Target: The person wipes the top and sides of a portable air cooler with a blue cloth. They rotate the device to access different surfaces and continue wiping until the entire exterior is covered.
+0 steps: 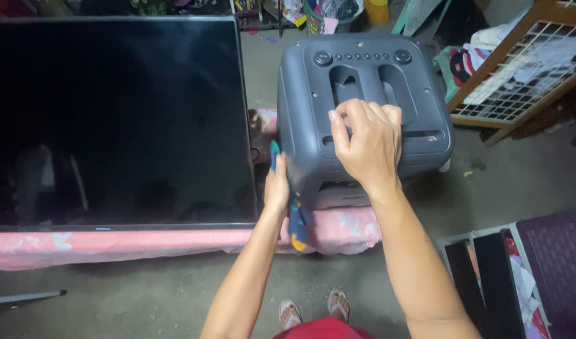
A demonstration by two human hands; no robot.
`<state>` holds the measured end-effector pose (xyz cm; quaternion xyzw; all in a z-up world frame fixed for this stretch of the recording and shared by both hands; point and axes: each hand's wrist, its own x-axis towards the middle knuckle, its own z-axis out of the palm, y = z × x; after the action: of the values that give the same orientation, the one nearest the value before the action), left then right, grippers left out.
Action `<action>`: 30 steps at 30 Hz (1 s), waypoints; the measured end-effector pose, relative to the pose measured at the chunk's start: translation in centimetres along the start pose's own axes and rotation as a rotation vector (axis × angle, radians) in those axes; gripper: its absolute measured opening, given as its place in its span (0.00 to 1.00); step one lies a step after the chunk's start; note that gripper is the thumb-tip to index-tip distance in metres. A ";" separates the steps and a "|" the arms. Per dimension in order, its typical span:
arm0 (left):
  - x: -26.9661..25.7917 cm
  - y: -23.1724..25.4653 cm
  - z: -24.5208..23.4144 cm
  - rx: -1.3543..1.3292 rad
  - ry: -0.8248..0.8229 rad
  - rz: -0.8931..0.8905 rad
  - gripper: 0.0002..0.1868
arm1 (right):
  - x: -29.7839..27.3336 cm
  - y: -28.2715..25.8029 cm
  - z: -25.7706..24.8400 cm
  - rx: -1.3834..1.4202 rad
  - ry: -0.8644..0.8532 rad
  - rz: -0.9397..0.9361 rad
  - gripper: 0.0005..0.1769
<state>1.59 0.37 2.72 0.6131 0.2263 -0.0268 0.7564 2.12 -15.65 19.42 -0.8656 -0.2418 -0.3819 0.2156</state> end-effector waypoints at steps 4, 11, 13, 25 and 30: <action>-0.3 7.3 2.1 0.023 -0.094 0.563 0.38 | 0.0 -0.4 0.0 -0.003 -0.009 0.012 0.07; -1.2 6.3 2.5 0.089 -0.055 0.760 0.35 | 0.2 -0.1 0.1 0.005 0.009 0.006 0.06; -0.6 3.2 2.0 -0.067 -0.072 0.616 0.34 | 0.1 -0.1 0.1 0.002 0.009 0.015 0.07; 3.9 5.5 2.0 -0.171 -0.162 0.587 0.32 | 0.2 -0.3 0.0 -0.006 0.027 0.010 0.06; 7.8 11.2 3.4 -0.081 -0.163 0.658 0.33 | 0.2 -0.3 0.0 -0.015 0.031 0.010 0.06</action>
<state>13.19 1.81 10.50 0.6184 -0.0437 0.1788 0.7640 2.04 -15.43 19.62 -0.8624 -0.2313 -0.3960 0.2145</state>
